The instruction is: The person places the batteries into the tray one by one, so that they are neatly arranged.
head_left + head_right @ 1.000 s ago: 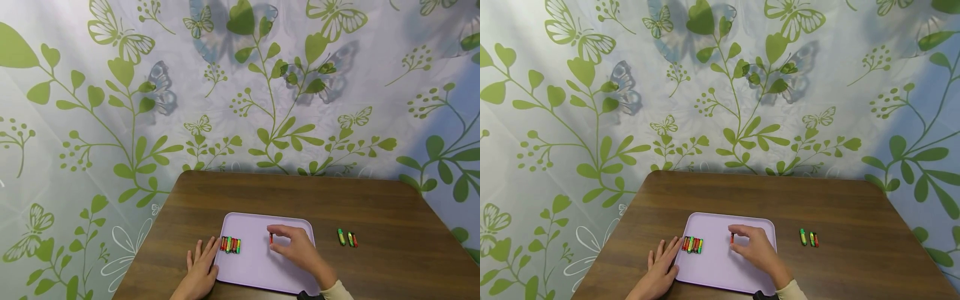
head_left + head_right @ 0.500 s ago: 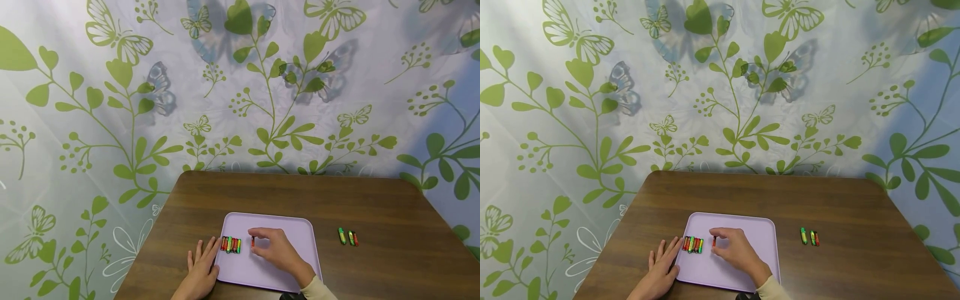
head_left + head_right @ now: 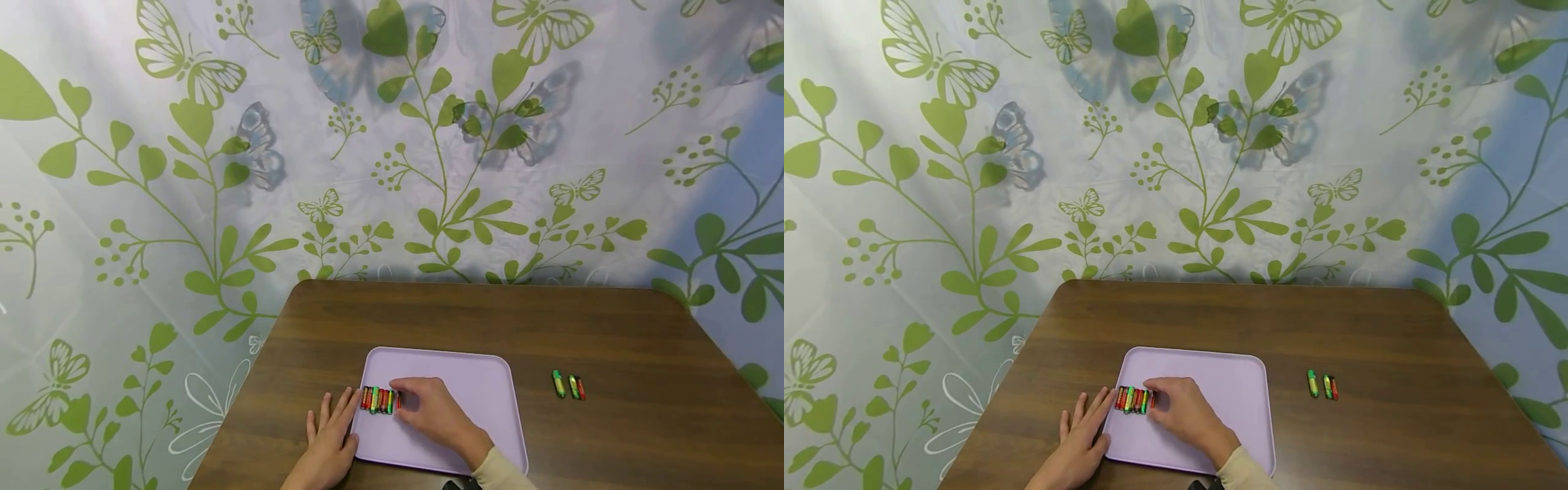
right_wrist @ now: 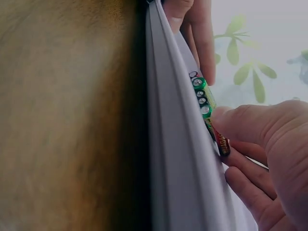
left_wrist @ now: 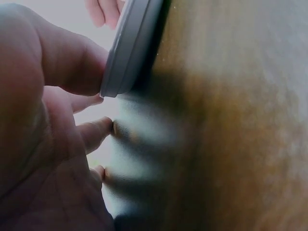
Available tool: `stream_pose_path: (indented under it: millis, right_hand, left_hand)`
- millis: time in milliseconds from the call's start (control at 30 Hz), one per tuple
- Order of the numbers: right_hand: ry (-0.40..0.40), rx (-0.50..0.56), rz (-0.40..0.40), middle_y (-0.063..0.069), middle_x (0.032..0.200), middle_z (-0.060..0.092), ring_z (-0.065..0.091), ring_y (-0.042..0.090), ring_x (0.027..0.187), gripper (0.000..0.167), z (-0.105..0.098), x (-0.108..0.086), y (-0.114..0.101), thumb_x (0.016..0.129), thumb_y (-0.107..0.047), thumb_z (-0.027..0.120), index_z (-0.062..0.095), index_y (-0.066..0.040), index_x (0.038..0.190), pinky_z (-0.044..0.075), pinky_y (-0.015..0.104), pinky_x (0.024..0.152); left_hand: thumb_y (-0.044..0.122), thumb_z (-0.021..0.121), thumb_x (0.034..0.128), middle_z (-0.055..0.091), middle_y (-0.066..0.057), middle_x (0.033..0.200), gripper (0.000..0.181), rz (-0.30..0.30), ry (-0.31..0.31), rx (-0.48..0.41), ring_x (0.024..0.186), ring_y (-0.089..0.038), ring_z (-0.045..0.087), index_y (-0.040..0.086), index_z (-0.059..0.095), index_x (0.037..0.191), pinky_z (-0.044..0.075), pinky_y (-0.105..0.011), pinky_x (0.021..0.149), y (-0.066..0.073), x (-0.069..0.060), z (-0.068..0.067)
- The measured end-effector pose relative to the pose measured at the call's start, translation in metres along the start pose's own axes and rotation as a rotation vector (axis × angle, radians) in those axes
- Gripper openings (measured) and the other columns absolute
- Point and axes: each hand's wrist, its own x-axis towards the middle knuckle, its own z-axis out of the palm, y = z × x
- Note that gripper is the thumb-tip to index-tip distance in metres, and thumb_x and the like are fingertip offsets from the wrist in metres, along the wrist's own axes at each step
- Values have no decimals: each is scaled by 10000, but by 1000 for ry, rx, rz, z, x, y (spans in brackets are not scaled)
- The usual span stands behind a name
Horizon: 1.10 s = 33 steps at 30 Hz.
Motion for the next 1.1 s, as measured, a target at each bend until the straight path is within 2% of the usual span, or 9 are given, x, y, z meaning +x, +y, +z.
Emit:
stream_pose_path:
  millis: [233, 600, 900, 1100]
  right_hand:
    - [2, -77, -27, 48, 1215, 834, 788, 191, 1148, 454, 4, 4, -2, 814, -39, 917, 805, -49, 1254, 631, 396, 1018]
    - [-3, -100, -32, 59, 1226, 831, 788, 206, 1157, 465, 6, 4, -4, 819, -69, 924, 798, -47, 1267, 630, 400, 1022]
    - [6, -91, -26, 55, 1235, 831, 788, 212, 1167, 480, -5, 1, -2, 815, -99, 941, 803, -54, 1272, 629, 408, 1026]
    - [5, -66, 0, 39, 1251, 828, 787, 204, 1171, 482, -19, -3, 1, 821, -112, 932, 802, -60, 1283, 635, 416, 1015]
  left_hand:
    - [17, 615, 988, 301, -238, 1783, 749, 3, 3, 9, 1643, -628, -39, 133, 411, 1699, -159, -844, 1175, -1, 1, 0]
    - [7, 625, 975, 316, -234, 1779, 755, -1, 7, 10, 1643, -630, -20, 139, 428, 1691, -147, -849, 1175, 0, 2, 1]
    - [4, 630, 975, 318, -223, 1781, 758, -9, 12, 10, 1647, -621, -16, 147, 430, 1692, -147, -837, 1184, 1, 1, 0]
    - [2, 627, 979, 316, -227, 1781, 752, -6, 9, 3, 1647, -619, -20, 146, 433, 1690, -153, -834, 1184, 2, 0, -1]
